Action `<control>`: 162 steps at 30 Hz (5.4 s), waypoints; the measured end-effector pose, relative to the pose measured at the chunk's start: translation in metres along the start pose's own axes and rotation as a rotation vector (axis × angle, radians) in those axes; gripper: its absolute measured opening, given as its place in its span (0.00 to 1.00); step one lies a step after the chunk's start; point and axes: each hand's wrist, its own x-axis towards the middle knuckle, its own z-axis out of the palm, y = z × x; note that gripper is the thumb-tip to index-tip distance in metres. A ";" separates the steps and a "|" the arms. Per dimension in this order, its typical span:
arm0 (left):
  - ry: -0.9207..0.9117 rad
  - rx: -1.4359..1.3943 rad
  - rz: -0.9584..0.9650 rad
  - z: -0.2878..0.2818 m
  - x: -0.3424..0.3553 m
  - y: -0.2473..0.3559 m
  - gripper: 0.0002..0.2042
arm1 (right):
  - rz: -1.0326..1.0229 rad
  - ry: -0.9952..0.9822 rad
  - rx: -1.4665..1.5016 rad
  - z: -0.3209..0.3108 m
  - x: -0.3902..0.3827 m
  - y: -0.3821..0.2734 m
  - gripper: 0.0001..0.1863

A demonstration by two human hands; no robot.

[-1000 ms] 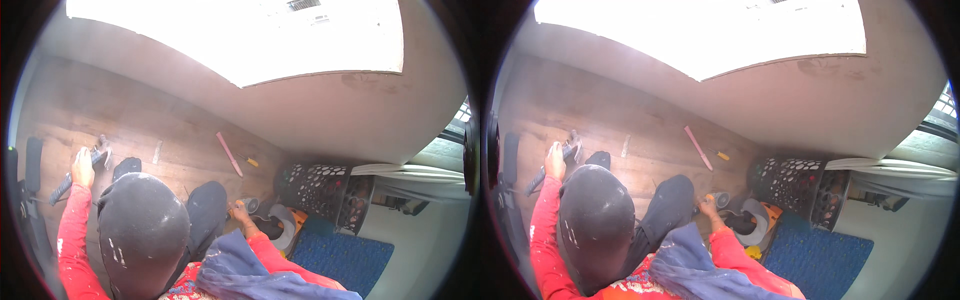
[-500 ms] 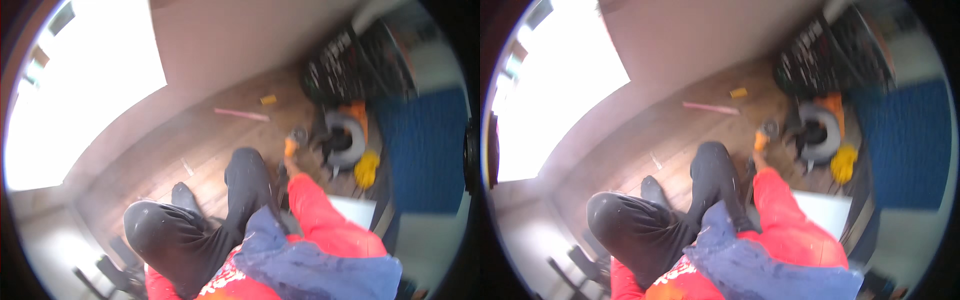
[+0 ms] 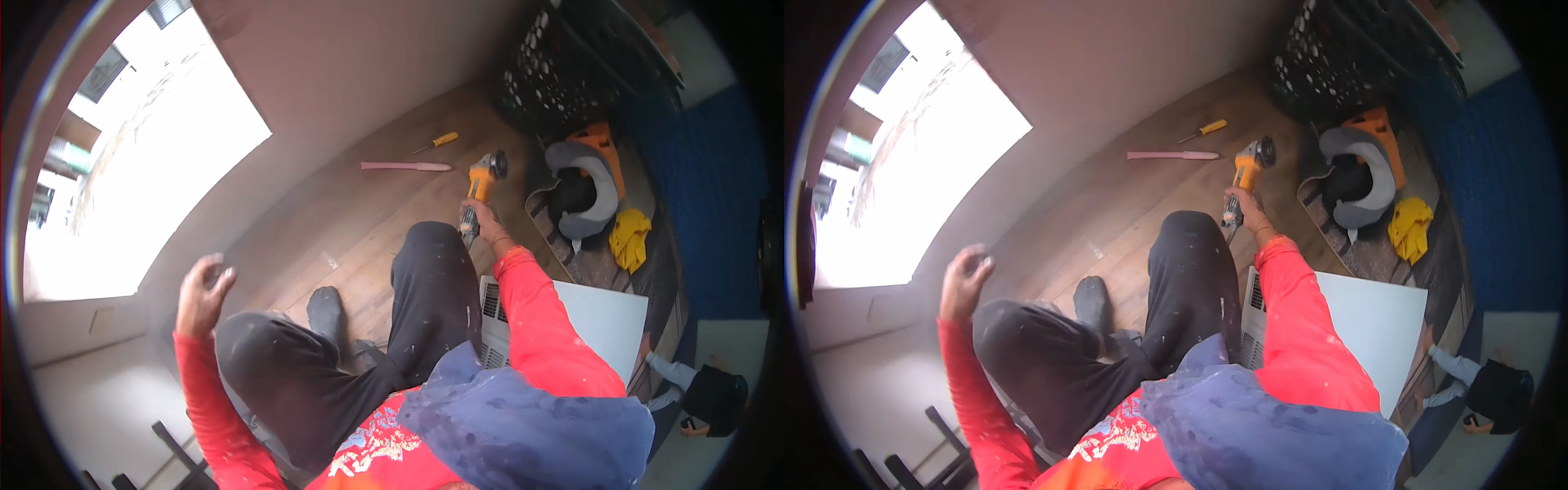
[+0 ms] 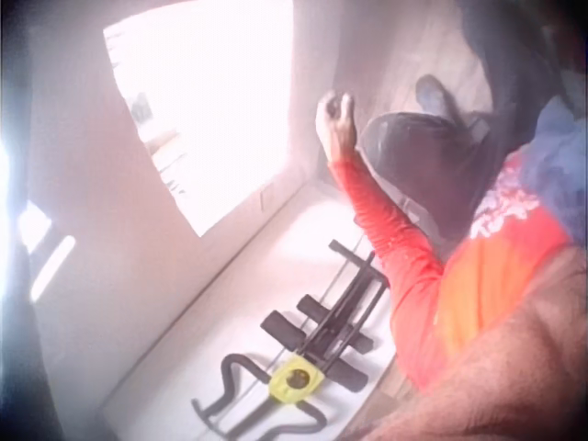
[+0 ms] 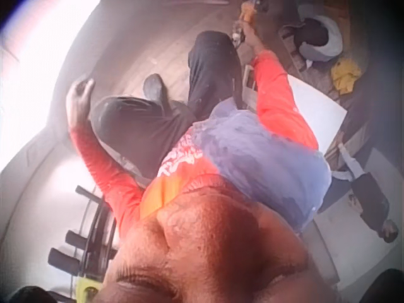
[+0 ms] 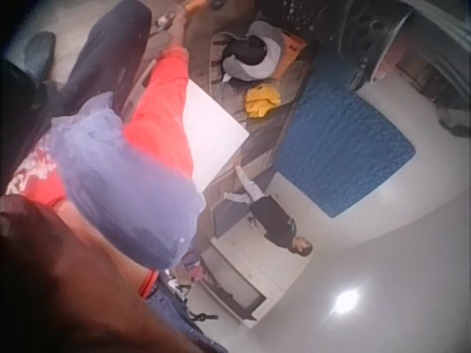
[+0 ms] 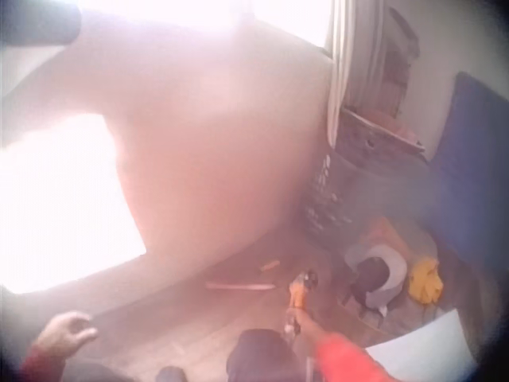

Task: The person uses an angle grinder to cut a rectangular opening in the ceiling from the outside, then moves inside to continue cutting the edges. They then use a hammer and chisel to break away the remaining material and clear the opening.

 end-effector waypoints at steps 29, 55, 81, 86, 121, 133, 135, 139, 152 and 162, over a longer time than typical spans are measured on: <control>0.414 -0.113 0.304 0.027 -0.117 0.169 0.40 | 0.211 -1.006 0.066 0.461 -0.321 -0.133 0.20; 0.430 -0.192 0.537 -0.020 -0.047 0.095 0.31 | -0.120 -0.895 -0.427 0.550 -0.327 -0.179 0.09; 0.156 -0.803 -0.013 -0.038 0.039 0.170 0.12 | -0.553 -0.770 -0.600 0.570 -0.290 -0.206 0.16; 0.315 -0.906 0.073 -0.003 0.009 0.159 0.17 | -0.637 -0.835 -0.616 0.542 -0.310 -0.169 0.16; -0.042 -2.053 0.227 -0.064 0.111 0.211 0.22 | -0.461 -1.013 -1.298 0.625 -0.268 -0.354 0.18; 0.128 -1.963 0.277 -0.072 0.130 0.207 0.26 | -0.197 -0.965 -1.169 0.648 -0.236 -0.368 0.22; 0.111 -1.970 0.277 -0.072 0.134 0.205 0.26 | -0.309 -0.895 -1.164 0.648 -0.235 -0.366 0.23; 0.103 -1.967 0.273 -0.074 0.136 0.207 0.27 | -0.414 -1.026 -1.145 0.641 -0.232 -0.370 0.23; 0.048 -1.996 0.264 -0.083 0.149 0.211 0.29 | -0.300 -0.879 -1.132 0.652 -0.259 -0.355 0.17; 0.117 -1.884 0.260 -0.082 0.169 0.215 0.28 | -0.323 -0.727 -1.212 0.664 -0.271 -0.345 0.18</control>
